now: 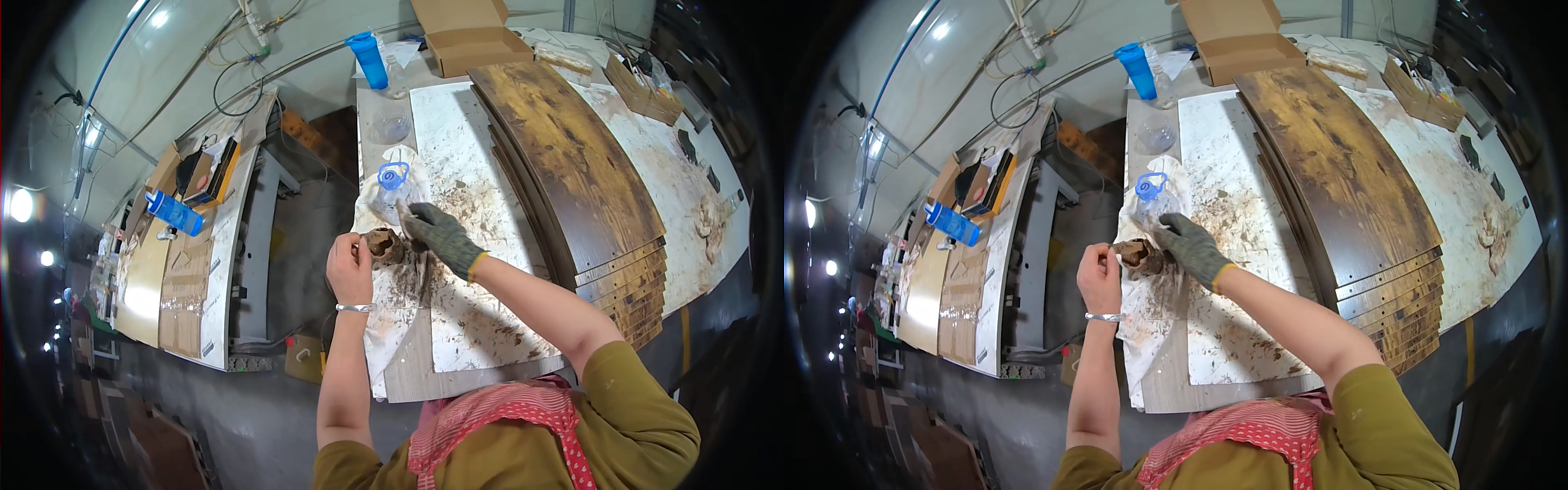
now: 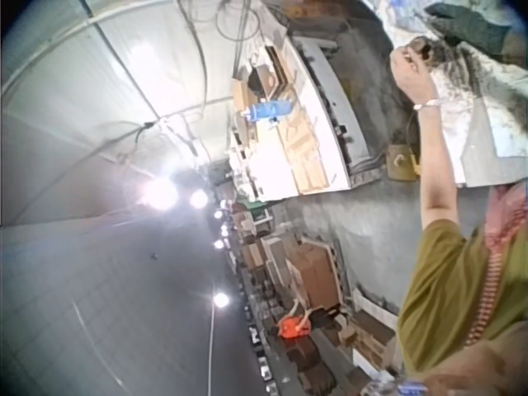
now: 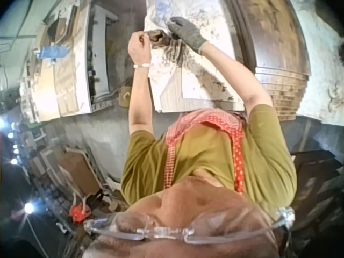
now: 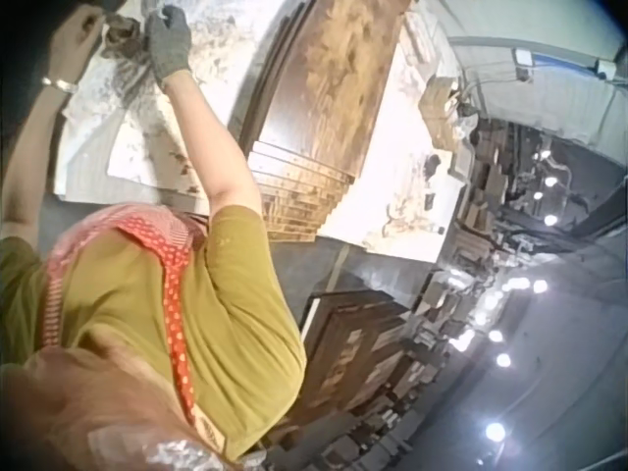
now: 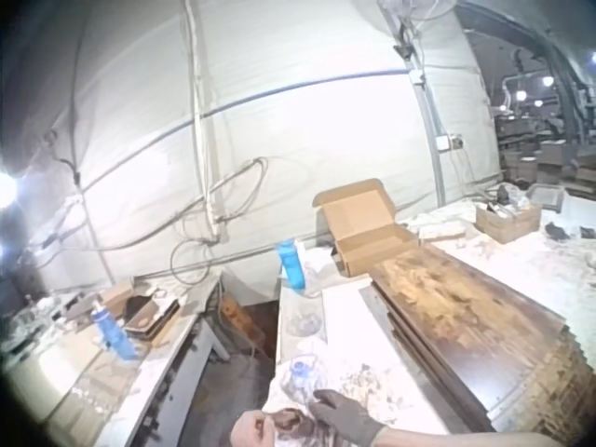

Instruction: The person spreads out wooden panels on a table, rubs their edges and surfaces with a sanding block, wipes the panels down with a cloth, and stacks them together.

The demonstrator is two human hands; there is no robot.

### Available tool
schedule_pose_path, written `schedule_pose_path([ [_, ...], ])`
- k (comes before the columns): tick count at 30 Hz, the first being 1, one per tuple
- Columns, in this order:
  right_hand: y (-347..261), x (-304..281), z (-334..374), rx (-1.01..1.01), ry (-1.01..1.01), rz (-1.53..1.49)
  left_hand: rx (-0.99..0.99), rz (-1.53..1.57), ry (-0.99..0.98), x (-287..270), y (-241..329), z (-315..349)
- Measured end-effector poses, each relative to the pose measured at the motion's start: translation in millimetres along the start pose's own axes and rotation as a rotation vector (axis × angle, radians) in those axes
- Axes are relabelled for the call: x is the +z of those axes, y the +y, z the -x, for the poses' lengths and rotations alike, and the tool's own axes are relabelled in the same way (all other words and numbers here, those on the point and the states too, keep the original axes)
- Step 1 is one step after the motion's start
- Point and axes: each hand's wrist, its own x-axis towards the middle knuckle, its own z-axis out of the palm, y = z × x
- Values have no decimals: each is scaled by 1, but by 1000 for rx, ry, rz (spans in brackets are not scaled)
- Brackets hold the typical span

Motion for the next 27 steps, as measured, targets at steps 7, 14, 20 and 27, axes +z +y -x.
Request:
schedule_pose_path([
  [7, 4, 33, -6, -370, 69, 514, 32, 106, 82, 5, 0, 3],
  [14, 11, -1, 42, -160, -211, 424, -90, 70, -13, 6, -11, -2],
  [20, 20, -50, 110, 223, -221, -982, 157, -186, -252, 20, -23, -10],
  [27, 17, -129, 267, 98, -74, -571, 251, 218, -338, 57, 85, 4],
])
